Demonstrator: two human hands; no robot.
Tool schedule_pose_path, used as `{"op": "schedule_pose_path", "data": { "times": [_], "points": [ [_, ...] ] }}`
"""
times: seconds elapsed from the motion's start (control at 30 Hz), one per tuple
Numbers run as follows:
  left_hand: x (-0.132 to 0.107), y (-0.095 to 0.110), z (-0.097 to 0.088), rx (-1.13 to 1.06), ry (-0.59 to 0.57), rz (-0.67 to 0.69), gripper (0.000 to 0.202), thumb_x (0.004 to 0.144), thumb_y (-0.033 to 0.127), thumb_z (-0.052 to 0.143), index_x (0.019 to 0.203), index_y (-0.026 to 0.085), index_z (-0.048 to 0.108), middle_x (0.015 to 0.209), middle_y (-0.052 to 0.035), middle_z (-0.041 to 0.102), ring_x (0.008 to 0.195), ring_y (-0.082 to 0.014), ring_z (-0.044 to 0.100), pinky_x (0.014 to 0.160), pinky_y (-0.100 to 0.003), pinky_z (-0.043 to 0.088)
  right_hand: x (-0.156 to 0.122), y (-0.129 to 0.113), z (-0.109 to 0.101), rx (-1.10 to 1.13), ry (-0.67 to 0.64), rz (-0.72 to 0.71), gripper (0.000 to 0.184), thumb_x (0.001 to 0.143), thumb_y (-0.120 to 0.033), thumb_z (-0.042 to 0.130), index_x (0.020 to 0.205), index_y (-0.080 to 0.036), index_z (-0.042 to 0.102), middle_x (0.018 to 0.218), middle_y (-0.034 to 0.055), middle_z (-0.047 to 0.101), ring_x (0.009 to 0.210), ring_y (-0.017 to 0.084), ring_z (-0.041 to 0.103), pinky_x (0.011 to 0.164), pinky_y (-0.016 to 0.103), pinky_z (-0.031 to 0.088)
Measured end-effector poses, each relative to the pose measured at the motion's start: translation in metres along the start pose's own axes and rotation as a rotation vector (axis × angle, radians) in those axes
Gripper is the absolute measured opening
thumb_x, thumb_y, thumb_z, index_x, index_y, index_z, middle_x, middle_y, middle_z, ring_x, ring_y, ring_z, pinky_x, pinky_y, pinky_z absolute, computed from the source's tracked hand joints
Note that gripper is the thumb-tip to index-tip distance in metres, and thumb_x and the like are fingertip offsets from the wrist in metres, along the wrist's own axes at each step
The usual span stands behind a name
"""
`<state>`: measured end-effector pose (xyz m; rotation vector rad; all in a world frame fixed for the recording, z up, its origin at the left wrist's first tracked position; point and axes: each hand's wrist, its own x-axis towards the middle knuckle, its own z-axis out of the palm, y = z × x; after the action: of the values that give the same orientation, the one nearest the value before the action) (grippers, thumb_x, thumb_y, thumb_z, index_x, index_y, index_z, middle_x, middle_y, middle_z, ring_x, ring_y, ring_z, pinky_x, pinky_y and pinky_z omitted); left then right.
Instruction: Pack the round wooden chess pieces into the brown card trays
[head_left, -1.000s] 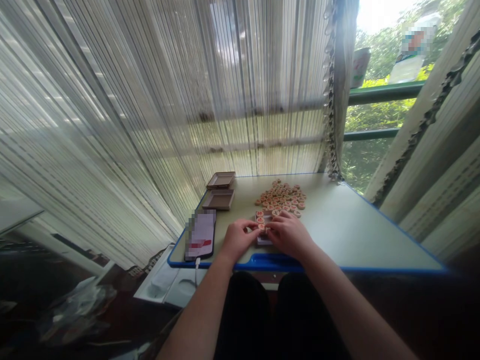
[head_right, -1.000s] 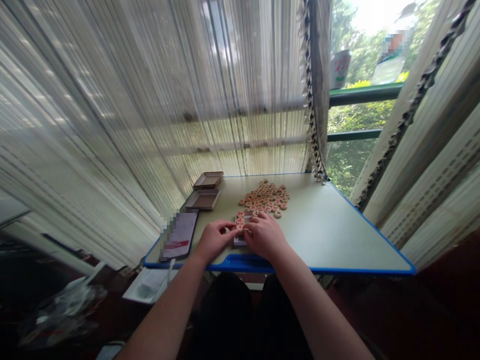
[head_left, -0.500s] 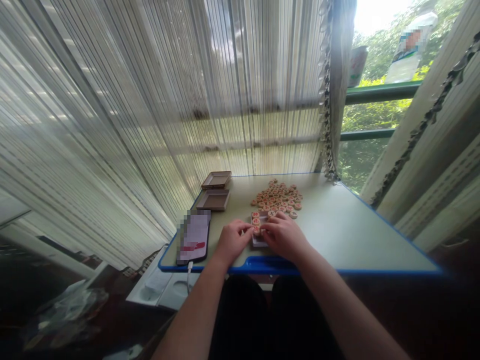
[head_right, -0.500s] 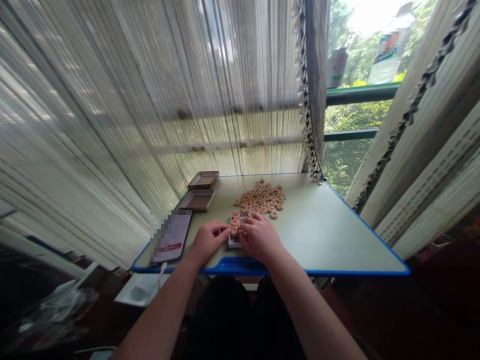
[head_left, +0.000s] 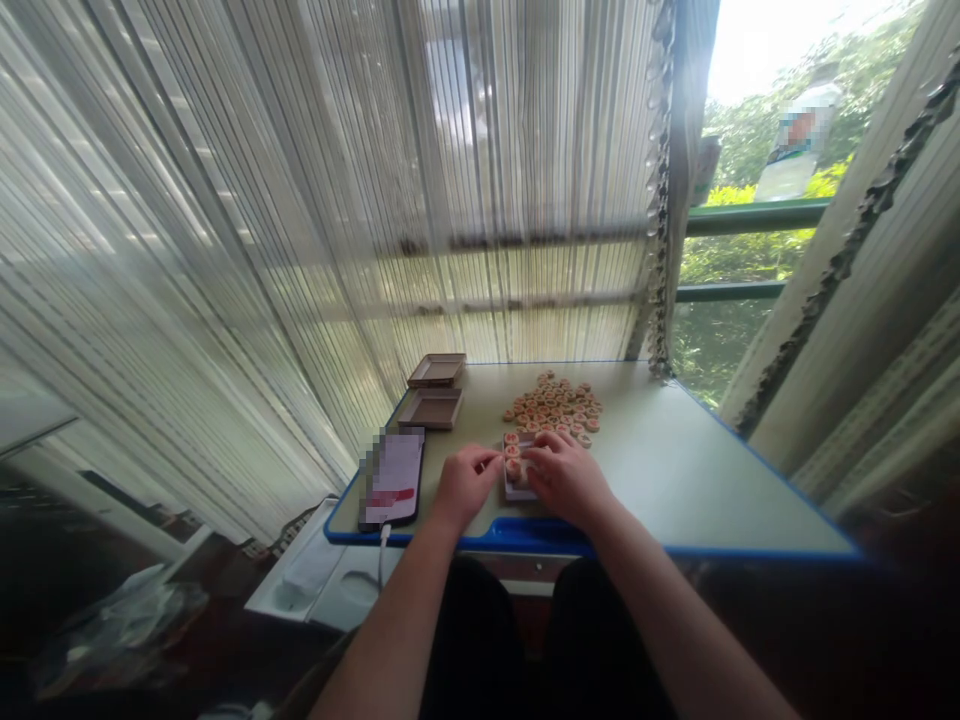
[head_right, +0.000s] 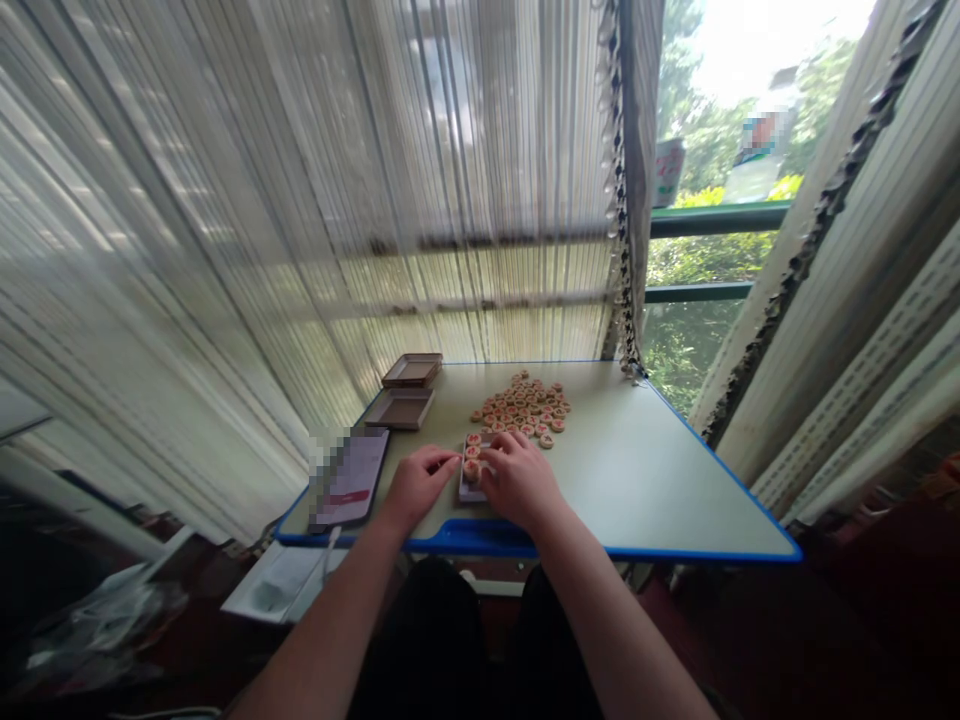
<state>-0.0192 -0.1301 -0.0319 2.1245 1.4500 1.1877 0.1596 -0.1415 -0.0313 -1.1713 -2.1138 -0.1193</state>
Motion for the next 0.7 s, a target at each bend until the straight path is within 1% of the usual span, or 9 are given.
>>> {"op": "schedule_pose_path", "data": {
  "times": [0.07,0.17,0.23,0.33,0.4,0.47,0.53,0.6,0.7],
  "points": [
    [0.001,-0.001,0.001,-0.019,0.035,-0.055,0.022,0.077,0.028,0.053,0.079,0.014,0.069,0.077,-0.0055,0.066,0.071,-0.0134,0.059,0.065,-0.023,0.044,0.001,0.007,-0.004,0.052,0.088,0.032,0.024,0.076,-0.021,0.051,0.095,-0.021,0.065,0.094,0.0083,0.056,0.088,0.02,0.049,0.081,0.034,0.043],
    [0.009,-0.002,0.0,-0.002,0.065,-0.127,0.021,0.077,0.026,0.052,0.079,0.013,0.068,0.078,-0.006,0.068,0.071,-0.0139,0.059,0.066,-0.024,0.045,0.008,0.022,-0.017,0.109,0.218,0.152,0.025,0.076,-0.025,0.051,0.097,-0.018,0.064,0.096,0.0092,0.054,0.09,0.02,0.051,0.082,0.035,0.044],
    [0.019,0.001,-0.003,0.052,0.053,-0.111,0.021,0.077,0.025,0.052,0.079,0.014,0.069,0.08,-0.0063,0.068,0.073,-0.0149,0.06,0.068,-0.026,0.046,0.017,0.031,-0.029,0.155,0.179,0.203,0.026,0.077,-0.026,0.05,0.099,-0.02,0.063,0.097,0.0077,0.055,0.086,0.019,0.054,0.079,0.033,0.045],
    [0.042,0.011,-0.008,0.137,0.053,-0.081,0.021,0.076,0.023,0.051,0.081,0.014,0.07,0.083,-0.0076,0.069,0.076,-0.0168,0.061,0.071,-0.027,0.046,0.038,0.04,-0.046,0.181,0.05,0.174,0.027,0.078,-0.027,0.049,0.1,-0.021,0.063,0.098,0.0069,0.057,0.08,0.017,0.056,0.073,0.031,0.047],
    [0.061,0.019,-0.009,0.149,0.057,-0.077,0.023,0.076,0.023,0.051,0.085,0.014,0.07,0.085,-0.0081,0.069,0.076,-0.0173,0.062,0.072,-0.028,0.046,0.052,0.045,-0.051,0.162,0.013,0.167,0.028,0.078,-0.027,0.049,0.102,-0.021,0.063,0.098,0.0067,0.058,0.077,0.016,0.056,0.07,0.029,0.047],
    [0.081,0.025,-0.005,0.147,0.013,-0.063,0.023,0.076,0.023,0.05,0.087,0.016,0.07,0.086,-0.0076,0.069,0.077,-0.0176,0.062,0.072,-0.027,0.046,0.065,0.055,-0.048,0.127,0.002,0.17,0.029,0.078,-0.026,0.049,0.104,-0.022,0.062,0.099,0.0063,0.059,0.074,0.015,0.057,0.068,0.029,0.046],
    [0.101,0.027,0.005,0.163,-0.054,-0.051,0.023,0.076,0.022,0.05,0.087,0.017,0.07,0.087,-0.0069,0.07,0.079,-0.0183,0.062,0.072,-0.027,0.046,0.072,0.071,-0.038,0.091,0.01,0.178,0.03,0.078,-0.026,0.049,0.105,-0.022,0.061,0.099,0.0062,0.06,0.074,0.015,0.057,0.069,0.029,0.046],
    [0.118,0.023,0.018,0.194,-0.104,-0.051,0.023,0.076,0.021,0.049,0.086,0.018,0.07,0.087,-0.0069,0.07,0.082,-0.0191,0.062,0.073,-0.028,0.046,0.072,0.088,-0.023,0.046,0.04,0.208,0.03,0.079,-0.025,0.048,0.107,-0.021,0.06,0.098,0.0069,0.06,0.079,0.016,0.058,0.072,0.029,0.046],
    [0.136,0.008,0.038,0.237,-0.132,-0.009,0.023,0.076,0.022,0.05,0.087,0.018,0.07,0.086,-0.007,0.069,0.082,-0.019,0.061,0.075,-0.028,0.046,0.066,0.108,-0.004,-0.014,0.0,0.186,0.027,0.079,-0.025,0.05,0.101,-0.021,0.064,0.099,0.0077,0.061,0.09,0.019,0.056,0.079,0.031,0.044]
  ]
}}
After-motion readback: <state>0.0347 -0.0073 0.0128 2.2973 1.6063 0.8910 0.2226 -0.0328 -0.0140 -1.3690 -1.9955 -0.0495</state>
